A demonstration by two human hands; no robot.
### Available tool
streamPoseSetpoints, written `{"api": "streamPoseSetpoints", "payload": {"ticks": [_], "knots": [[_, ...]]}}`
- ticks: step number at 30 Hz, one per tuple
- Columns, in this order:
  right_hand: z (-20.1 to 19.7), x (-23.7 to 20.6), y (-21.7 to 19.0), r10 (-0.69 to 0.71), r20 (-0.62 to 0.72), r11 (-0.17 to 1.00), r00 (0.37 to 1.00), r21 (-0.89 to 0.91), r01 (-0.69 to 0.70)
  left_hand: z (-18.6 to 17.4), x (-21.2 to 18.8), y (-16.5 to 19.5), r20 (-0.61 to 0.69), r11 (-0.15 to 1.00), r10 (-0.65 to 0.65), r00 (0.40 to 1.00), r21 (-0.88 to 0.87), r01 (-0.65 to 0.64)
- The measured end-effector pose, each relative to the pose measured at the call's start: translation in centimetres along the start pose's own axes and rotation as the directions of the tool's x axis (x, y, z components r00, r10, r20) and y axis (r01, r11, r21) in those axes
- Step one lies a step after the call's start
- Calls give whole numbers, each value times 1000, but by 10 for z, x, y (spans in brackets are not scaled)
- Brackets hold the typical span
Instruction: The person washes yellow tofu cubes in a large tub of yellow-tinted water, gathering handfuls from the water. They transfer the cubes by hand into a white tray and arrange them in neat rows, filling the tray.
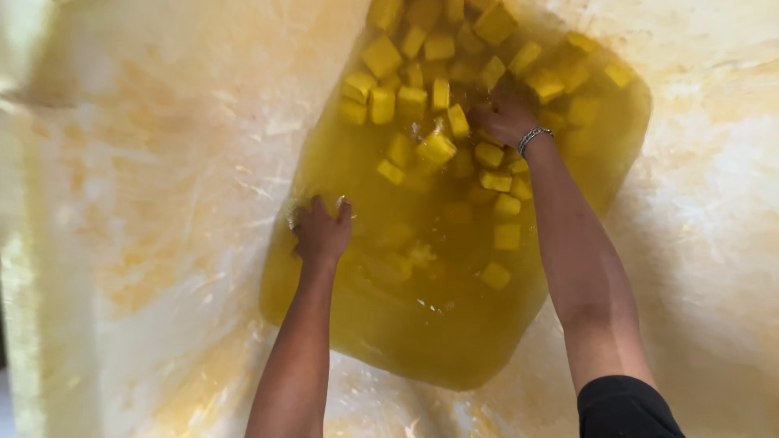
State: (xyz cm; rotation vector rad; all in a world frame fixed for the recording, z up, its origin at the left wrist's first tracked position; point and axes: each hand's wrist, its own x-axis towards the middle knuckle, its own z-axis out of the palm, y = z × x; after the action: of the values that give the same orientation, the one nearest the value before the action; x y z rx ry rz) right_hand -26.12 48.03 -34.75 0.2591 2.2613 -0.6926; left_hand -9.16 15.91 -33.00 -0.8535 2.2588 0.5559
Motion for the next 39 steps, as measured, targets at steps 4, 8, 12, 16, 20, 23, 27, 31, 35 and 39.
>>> {"api": "streamPoseSetpoints", "payload": {"ticks": [4,8,12,16,20,23,27,31,35,39], "knots": [[17,-13,1,137,166,945,977,274,-179,24,10,-24,-3,985,108,994,-134,-107],[38,-36,-19,126,341,868,932,417,-270,27,14,-11,56,905,92,994,-421,-60],[59,-59,-32,194,208,947,959,214,-238,15,13,12,-140,862,225,964,-432,-264],[71,-57,-35,252,-119,928,960,310,-205,4,24,29,-153,916,270,951,-264,-303],[88,-45,-46,-163,-410,929,897,243,280,8,32,49,-162,835,366,917,-378,-400],[102,-51,-46,-177,-197,969,964,137,206,14,26,59,-147,809,406,902,-402,-429],[111,-78,-30,-246,-31,953,969,172,248,13,9,59,222,933,270,937,-302,-198],[124,-102,-16,88,332,917,939,341,-206,14,1,47,450,971,215,867,-7,-237],[159,-120,5,185,478,919,859,226,-324,28,1,27,604,956,170,779,89,-278],[206,-145,29,0,533,995,846,86,-54,43,-5,3,677,987,53,734,77,-142]]}}
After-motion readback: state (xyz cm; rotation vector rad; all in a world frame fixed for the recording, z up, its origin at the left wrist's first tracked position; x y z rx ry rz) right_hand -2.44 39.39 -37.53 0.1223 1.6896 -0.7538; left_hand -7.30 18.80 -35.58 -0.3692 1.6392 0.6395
